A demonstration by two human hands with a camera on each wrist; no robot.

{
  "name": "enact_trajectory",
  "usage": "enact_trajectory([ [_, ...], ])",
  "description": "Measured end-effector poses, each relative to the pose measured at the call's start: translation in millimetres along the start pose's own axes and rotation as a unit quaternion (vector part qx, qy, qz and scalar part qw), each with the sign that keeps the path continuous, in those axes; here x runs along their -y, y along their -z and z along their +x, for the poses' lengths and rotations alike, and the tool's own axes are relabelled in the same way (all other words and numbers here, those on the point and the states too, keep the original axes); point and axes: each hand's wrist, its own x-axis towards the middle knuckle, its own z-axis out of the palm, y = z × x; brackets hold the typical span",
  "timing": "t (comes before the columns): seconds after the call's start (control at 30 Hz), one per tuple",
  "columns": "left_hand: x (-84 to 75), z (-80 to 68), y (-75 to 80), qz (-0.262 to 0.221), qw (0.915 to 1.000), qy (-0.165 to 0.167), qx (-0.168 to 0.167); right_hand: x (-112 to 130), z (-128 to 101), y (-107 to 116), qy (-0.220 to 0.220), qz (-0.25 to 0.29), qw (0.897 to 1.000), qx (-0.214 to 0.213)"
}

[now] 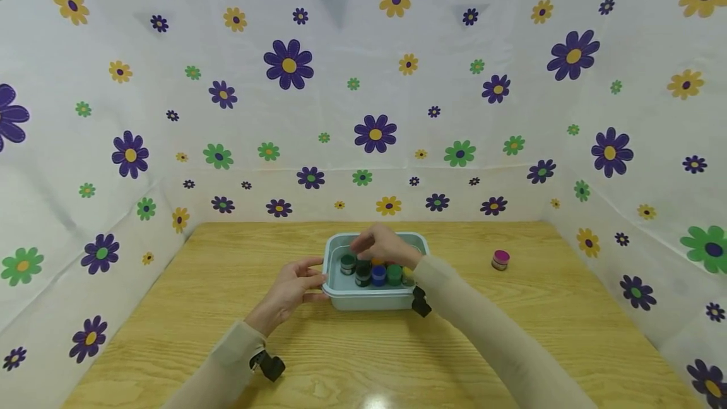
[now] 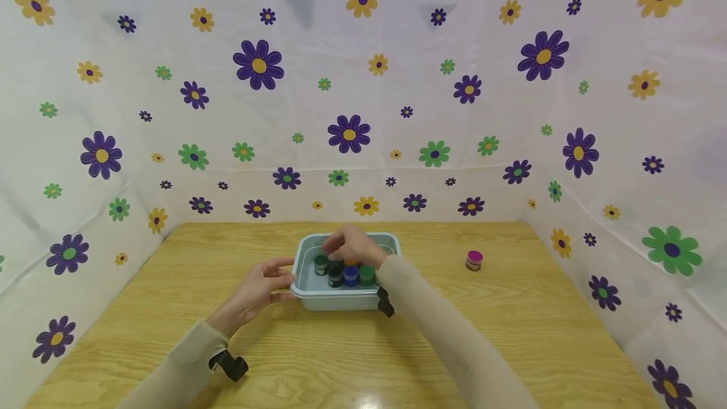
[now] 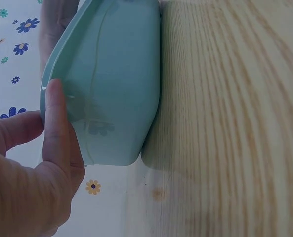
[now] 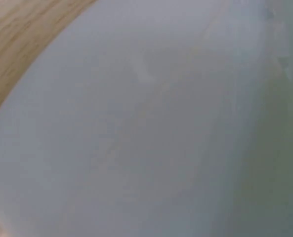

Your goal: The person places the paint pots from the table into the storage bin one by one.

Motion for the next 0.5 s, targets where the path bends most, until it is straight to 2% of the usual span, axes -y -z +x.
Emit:
enact_trajectory([
  [0.23, -0.3, -1.1, -0.8, 0.0, 1.0, 0.0, -0.002, -2, -15, 6, -0.023, 0.047, 0.999, 0.007],
  [0.5, 1.1, -0.6, -0.7, 0.006, 1.0, -0.004, -0.003, -7, -30, 16, -0.038, 0.067, 0.997, 0.002],
])
